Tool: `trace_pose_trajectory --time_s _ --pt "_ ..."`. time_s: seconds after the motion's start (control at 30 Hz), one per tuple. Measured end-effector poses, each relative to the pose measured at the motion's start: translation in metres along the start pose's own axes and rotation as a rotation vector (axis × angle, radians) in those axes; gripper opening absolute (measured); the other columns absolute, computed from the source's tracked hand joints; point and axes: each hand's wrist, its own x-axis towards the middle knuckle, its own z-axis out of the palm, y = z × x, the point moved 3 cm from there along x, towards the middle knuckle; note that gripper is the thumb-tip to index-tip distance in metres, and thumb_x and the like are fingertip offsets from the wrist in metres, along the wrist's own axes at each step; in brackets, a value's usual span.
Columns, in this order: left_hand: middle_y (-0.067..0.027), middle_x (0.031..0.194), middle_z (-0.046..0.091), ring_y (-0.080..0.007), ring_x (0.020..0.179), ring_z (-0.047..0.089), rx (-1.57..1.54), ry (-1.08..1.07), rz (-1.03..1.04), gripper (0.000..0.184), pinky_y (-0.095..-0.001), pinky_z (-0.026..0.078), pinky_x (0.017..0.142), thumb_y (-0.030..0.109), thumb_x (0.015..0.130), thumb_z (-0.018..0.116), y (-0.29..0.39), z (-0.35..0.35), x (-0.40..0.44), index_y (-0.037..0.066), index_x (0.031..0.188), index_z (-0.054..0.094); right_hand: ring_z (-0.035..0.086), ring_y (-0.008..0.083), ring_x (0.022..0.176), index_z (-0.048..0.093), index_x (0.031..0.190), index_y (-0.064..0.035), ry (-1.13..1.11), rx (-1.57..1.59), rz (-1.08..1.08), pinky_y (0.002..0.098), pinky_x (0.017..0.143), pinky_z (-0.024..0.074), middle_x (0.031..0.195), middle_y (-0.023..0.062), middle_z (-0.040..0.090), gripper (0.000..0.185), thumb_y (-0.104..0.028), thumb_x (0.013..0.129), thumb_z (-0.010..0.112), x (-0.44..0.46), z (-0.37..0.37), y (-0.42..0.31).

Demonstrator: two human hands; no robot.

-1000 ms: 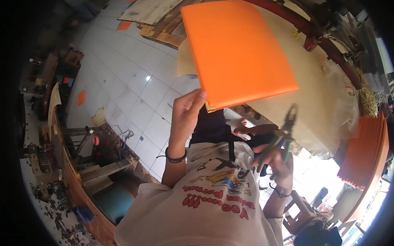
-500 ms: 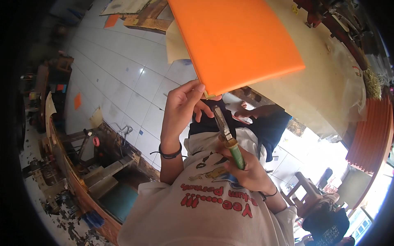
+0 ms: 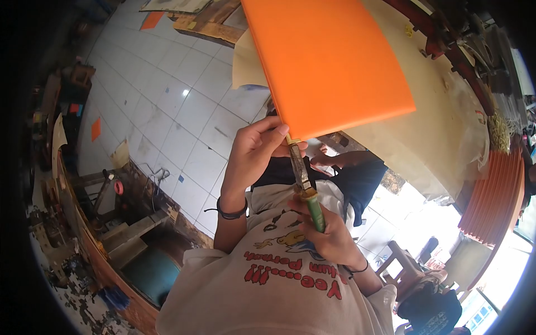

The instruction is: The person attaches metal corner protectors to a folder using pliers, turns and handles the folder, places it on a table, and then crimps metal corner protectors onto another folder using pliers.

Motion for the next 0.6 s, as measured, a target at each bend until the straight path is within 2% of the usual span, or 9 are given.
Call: trace_pose_trajectory --time_s 0.23,0.33,0.43,0.6 --pt "-0.0160 0.094 0.067 -0.0240 0.085 0.069 -0.001 0.007 0.010 0.026 -0.0329 0.059 0.078 0.012 0.100 0.047 -0.001 0.000 0.000 -0.009 0.113 0.055 0.053 0.0097 0.089 0.051 0.131 0.0005 0.030 -0.012 0.036 0.0249 0.083 0.0435 0.108 0.0049 0.058 0.043 -0.004 0.089 0.055 0.001 0.005 -0.007" --pt "-0.0150 0.092 0.067 -0.0230 0.084 0.069 -0.022 0.007 0.013 0.026 -0.0328 0.059 0.078 0.011 0.100 0.047 0.002 0.001 0.000 -0.010 0.112 0.055 0.054 0.0100 0.088 0.051 0.130 0.0007 0.022 -0.058 0.020 0.0248 0.082 0.0442 0.105 0.0050 0.058 0.042 -0.004 0.088 0.056 0.001 0.004 -0.008" --pt "-0.0126 0.092 0.068 -0.0153 0.082 0.068 -0.013 -0.006 -0.006 0.030 -0.0272 0.059 0.073 0.015 0.098 0.051 -0.002 -0.002 0.000 -0.010 0.114 0.056 0.054 0.0111 0.088 0.052 0.129 0.0011 0.027 -0.101 0.051 0.0256 0.080 0.0449 0.102 0.0055 0.058 0.042 -0.004 0.088 0.056 0.001 0.004 -0.012" --pt "-0.0086 0.087 0.066 -0.0131 0.080 0.067 0.015 -0.002 -0.005 0.029 -0.0264 0.059 0.072 0.016 0.098 0.052 0.001 -0.001 0.000 -0.009 0.113 0.057 0.054 0.0126 0.087 0.052 0.127 0.0012 0.054 -0.099 0.020 0.0273 0.079 0.0454 0.098 0.0064 0.056 0.042 -0.001 0.085 0.054 0.003 0.007 -0.024"
